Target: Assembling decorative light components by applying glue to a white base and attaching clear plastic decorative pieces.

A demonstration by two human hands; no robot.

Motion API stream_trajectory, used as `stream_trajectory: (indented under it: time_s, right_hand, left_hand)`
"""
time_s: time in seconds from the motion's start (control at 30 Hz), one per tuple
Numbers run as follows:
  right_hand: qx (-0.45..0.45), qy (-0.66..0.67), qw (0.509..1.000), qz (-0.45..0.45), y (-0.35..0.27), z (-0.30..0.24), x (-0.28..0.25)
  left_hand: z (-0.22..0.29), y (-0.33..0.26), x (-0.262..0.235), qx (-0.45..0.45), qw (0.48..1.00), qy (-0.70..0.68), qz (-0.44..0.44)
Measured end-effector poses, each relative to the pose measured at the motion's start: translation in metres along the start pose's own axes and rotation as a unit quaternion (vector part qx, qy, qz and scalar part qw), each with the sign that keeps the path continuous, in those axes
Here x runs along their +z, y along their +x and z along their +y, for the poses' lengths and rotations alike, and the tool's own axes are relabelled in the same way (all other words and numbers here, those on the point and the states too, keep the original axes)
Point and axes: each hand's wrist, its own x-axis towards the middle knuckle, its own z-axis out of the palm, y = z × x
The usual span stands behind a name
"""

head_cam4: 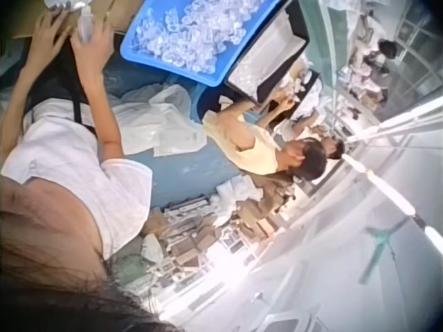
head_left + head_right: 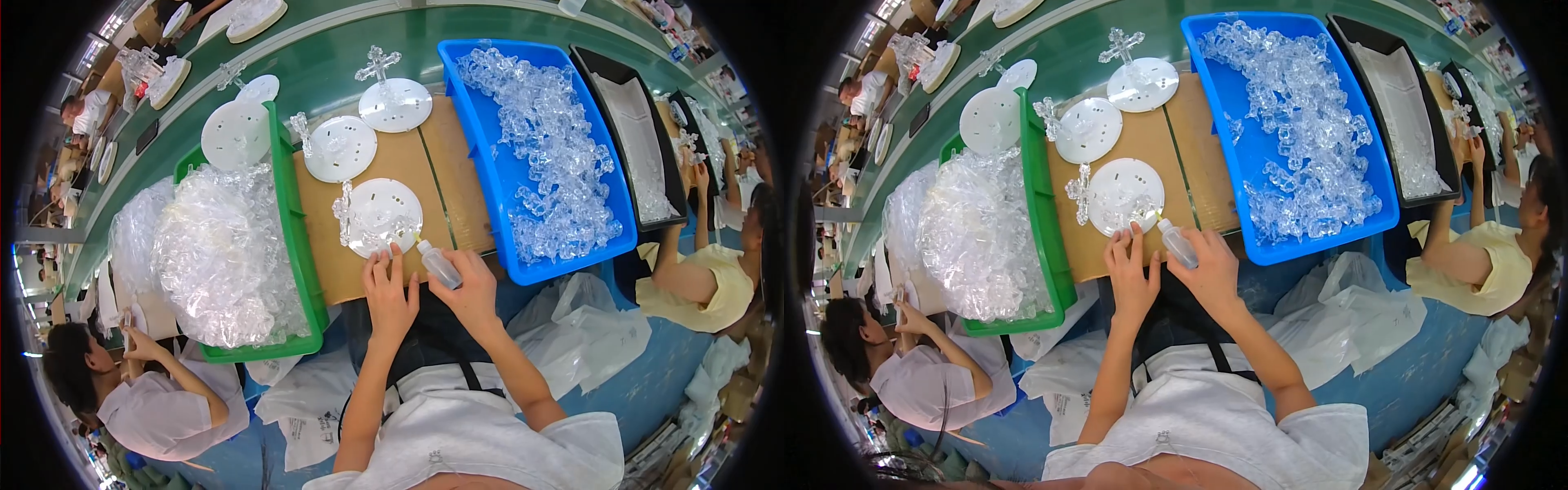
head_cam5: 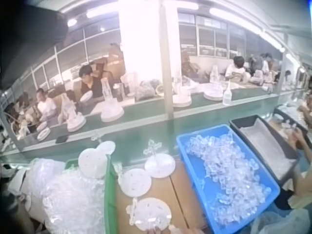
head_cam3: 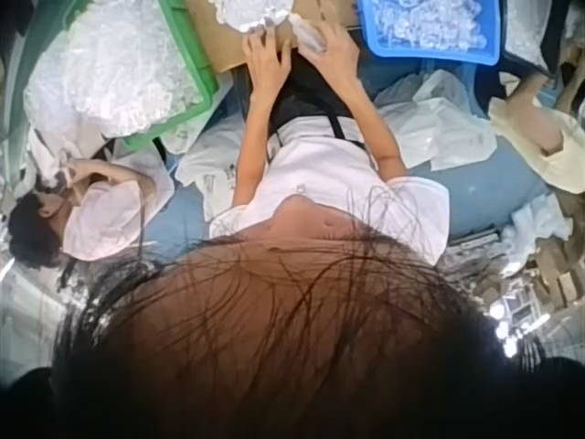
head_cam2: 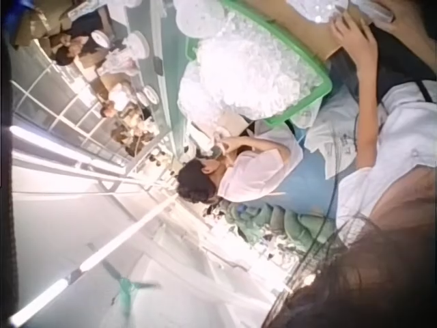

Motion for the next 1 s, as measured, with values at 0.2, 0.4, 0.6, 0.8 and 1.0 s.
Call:
stream_trajectory:
  time_s: [0.2, 0.4, 0.6, 0.8, 1.0]
  right_hand:
    - [0.023, 0.012, 0.999, -0.042, -0.008, -0.002, -0.005]
    - [0.016, 0.007, 1.000, 0.023, 0.009, 0.008, -0.007]
    - [0.012, 0.007, 1.000, 0.008, -0.003, 0.014, -0.011]
    - [0.013, 0.006, 1.000, -0.003, -0.004, 0.012, -0.015]
    - [0.017, 0.014, 1.000, 0.005, -0.005, 0.009, -0.014]
  left_hand:
    - [0.009, 0.002, 0.004, -0.021, 1.000, -0.010, -0.001]
    - [0.036, 0.021, 0.013, -0.045, 0.993, -0.096, -0.043]
    - [0.036, 0.025, 0.011, -0.035, 0.996, -0.071, -0.037]
    - [0.035, 0.026, 0.008, -0.027, 0.997, -0.067, -0.042]
    - [0.022, 0.019, -0.007, -0.047, 0.990, -0.131, -0.030]
